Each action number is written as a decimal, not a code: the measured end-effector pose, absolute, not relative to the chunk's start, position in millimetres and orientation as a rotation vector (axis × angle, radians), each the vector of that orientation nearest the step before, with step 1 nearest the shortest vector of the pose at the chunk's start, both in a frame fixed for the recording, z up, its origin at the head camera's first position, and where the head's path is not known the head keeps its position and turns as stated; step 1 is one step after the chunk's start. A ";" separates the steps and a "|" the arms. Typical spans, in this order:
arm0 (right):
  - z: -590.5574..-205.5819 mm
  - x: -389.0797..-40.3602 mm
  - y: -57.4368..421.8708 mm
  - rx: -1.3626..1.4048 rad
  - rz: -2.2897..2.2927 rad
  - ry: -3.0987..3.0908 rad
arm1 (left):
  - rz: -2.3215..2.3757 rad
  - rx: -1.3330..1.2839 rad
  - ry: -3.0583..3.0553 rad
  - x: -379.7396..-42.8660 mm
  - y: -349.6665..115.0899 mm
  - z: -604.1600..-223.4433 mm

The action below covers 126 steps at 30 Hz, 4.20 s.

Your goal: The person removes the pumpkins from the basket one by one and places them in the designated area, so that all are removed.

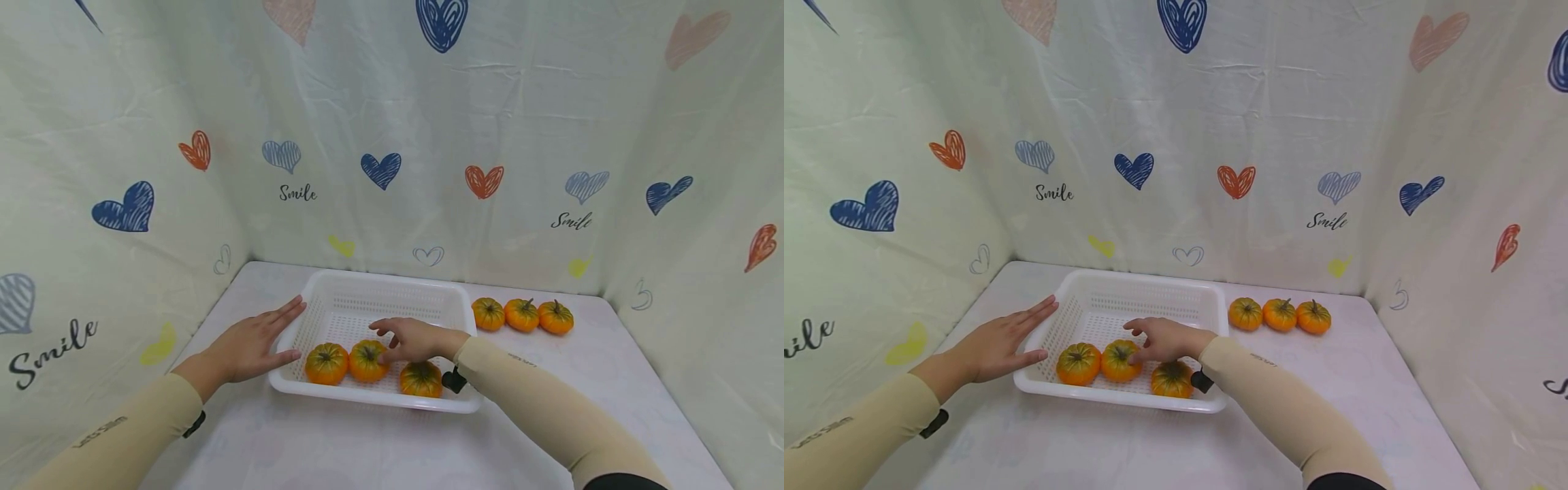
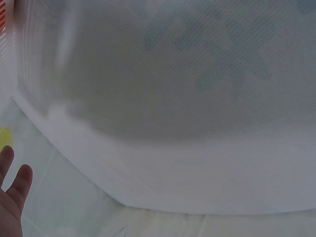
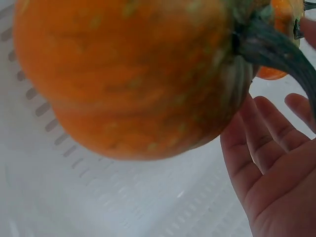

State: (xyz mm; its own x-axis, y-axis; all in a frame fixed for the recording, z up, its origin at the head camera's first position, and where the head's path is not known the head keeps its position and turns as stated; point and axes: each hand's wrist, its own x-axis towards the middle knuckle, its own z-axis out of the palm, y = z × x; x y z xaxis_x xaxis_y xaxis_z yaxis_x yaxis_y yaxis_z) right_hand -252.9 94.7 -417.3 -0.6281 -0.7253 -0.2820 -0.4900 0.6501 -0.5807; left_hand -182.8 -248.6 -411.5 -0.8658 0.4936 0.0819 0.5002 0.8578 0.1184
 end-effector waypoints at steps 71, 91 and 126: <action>-389.7 -262.2 115.4 -0.963 -0.976 2.440 | -0.192 -0.799 -2.961 -182.9 -249.0 -414.9; -348.3 -270.7 160.6 -0.939 -1.234 2.533 | -0.200 -0.813 -2.948 -181.2 -248.6 -413.8; -413.6 -232.1 312.2 -0.314 -1.112 2.812 | -0.185 -0.823 -2.962 -182.8 -249.1 -414.6</action>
State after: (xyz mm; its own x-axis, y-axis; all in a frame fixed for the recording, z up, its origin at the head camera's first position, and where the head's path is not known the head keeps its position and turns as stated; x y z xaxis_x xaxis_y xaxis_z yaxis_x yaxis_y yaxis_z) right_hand -232.1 312.2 -413.6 -0.9735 -0.2278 -0.0187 -0.1534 0.7119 -0.6853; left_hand -182.8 -249.1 -414.6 -0.8554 0.5098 0.0916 0.5172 0.8502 0.0987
